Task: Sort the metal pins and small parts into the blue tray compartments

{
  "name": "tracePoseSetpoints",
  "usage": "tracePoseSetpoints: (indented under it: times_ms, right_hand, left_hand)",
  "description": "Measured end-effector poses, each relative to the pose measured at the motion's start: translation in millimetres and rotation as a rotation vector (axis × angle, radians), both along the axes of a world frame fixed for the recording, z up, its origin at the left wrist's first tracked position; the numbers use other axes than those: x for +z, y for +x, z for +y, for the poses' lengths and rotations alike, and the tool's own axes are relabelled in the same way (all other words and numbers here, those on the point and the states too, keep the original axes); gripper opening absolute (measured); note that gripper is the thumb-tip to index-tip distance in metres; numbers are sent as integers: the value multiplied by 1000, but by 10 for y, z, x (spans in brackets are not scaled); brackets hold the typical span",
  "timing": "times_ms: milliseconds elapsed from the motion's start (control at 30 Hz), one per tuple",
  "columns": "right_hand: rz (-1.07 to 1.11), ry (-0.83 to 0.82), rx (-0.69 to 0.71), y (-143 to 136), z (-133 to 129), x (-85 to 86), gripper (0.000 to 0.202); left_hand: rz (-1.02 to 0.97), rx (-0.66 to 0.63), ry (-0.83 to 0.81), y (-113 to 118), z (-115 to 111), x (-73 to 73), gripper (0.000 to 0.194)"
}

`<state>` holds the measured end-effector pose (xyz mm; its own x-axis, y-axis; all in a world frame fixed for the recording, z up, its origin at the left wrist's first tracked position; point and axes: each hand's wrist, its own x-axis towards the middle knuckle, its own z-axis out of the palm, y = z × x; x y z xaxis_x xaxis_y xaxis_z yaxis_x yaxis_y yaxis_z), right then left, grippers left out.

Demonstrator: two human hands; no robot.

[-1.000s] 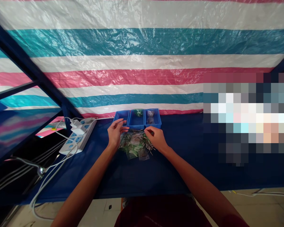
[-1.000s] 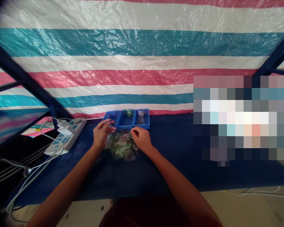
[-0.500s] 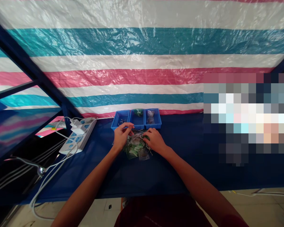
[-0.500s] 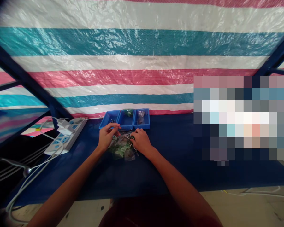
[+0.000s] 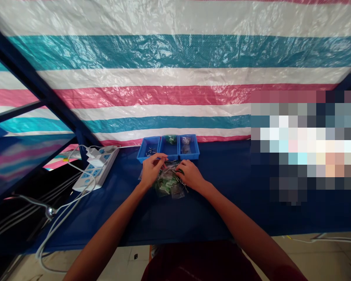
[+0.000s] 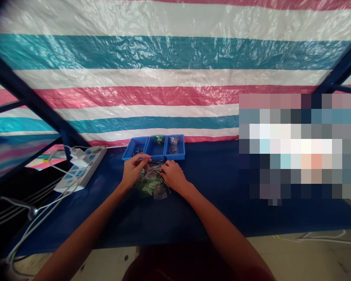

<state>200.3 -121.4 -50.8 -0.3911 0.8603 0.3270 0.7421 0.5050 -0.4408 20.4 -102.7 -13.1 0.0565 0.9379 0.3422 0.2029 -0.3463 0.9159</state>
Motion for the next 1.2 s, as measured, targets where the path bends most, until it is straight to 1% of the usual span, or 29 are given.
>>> tracePoseSetpoints:
  times_ms: [433,767,967,1100,1200]
  right_hand:
    - [-25,18,21,-8,-16,-12,10]
    - [-31,33,-3,-30,-10,-9,12]
    - [117,6,-38,-18,-3,16,11]
    - [216,-27,-50,-14,-12,51,10]
    - [274,-15,-39,-12,-23,75,12]
  left_hand:
    - [28,-10,27,7,-3,-10,18]
    - [37,-14,36,3,-4,-23,20]
    - [67,-16,44,-6,-7,-29,18]
    - [145,-14,62,-7,-22,-10,19]
    - [204,-14,89,-5,-32,5,21]
